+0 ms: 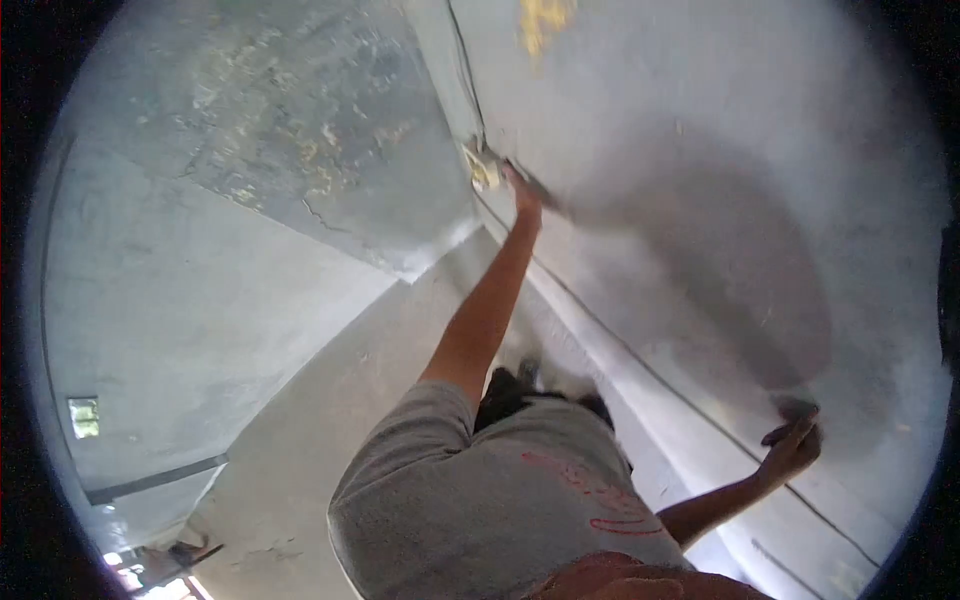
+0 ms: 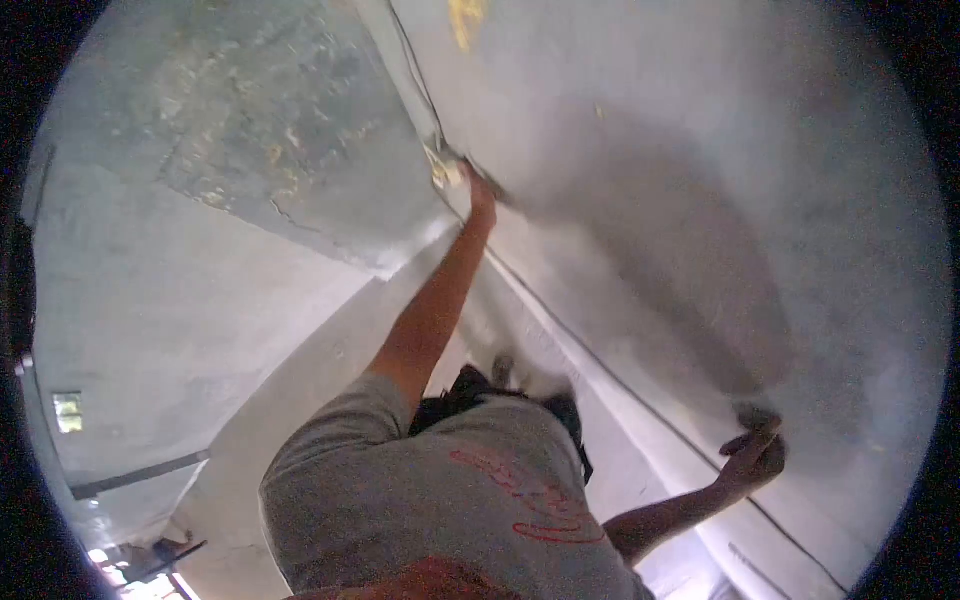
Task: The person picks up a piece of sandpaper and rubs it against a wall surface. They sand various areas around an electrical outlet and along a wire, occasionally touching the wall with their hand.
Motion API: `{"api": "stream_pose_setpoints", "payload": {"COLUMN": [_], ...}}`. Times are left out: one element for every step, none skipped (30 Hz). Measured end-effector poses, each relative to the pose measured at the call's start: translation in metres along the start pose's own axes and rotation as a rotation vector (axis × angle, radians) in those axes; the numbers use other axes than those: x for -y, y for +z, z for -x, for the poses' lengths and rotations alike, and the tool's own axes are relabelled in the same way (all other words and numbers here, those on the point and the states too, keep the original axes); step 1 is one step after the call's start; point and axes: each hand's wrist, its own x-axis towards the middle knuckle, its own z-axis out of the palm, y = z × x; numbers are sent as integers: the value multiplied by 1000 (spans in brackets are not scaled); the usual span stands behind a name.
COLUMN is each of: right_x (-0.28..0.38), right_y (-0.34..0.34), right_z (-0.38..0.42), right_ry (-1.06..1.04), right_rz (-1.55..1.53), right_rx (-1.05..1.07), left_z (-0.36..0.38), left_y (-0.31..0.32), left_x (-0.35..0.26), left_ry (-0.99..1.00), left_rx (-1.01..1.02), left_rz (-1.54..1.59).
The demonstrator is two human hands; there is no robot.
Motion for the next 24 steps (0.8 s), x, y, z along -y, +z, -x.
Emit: {"api": "stream_pose_setpoints", "payload": {"right_x": [7,5,-10,14,-3,-21,-15,-6,2,3,2,-1,16,9,10,17,10,12,15,15,9,-11,3,-1], "right_y": [0,-4,-1,0,-1,-2,0,0,0,0,-1,3,1,3,3,2,1,2,2,0,-2,-1,-2,-6], "right_z": [2,-2,-3,-2,-5,-5,-6,-4,-3,-2,-2,2,5,6,6,6,6,4,4,5,3,3,8,3], "right_ry": [31,-21,-11,-62,12,94,91,88,91,49,13,52,23,-37,-24,-13,3,-4,-39,-68,-109,-177,-76,-171], "right_rz": [-72,-6,14,7,2,8,5,-15,-27,-53,-72,-124,-76,-99,-99,-105,-192,-202,-244,-278,-299,-324,-381,-318], "right_rx": [5,59,31,1,46,103,113,75,37,43,53,2,1,4,18,30,50,17,47,68,130,124,108,186], "left_z": [-14,7,-2,17,30,18,27,39,34,23,1,-8,-17,-22,-19,-9,10,54,54,60,58,53,46,33], "left_y": [-8,-1,-5,-5,-7,-12,-7,-4,-3,1,-3,-12,-21,-21,-16,-13,-6,6,2,-2,-7,-11,-15,-23], "left_x": [28,11,40,32,36,63,49,34,30,28,38,52,66,65,65,66,61,35,46,58,65,68,70,72], "left_ry": [76,5,76,85,16,53,-24,-116,-125,-141,-102,-131,-159,-219,-144,-65,-114,-36,-220,-189,-138,-108,-88,-129], "left_rx": [110,137,138,183,239,277,250,223,146,73,24,27,30,90,138,187,146,152,219,214,186,172,162,261], "left_rz": [34,82,9,31,96,91,98,100,101,100,19,2,-15,52,86,121,26,-37,45,30,23,24,38,58]}}
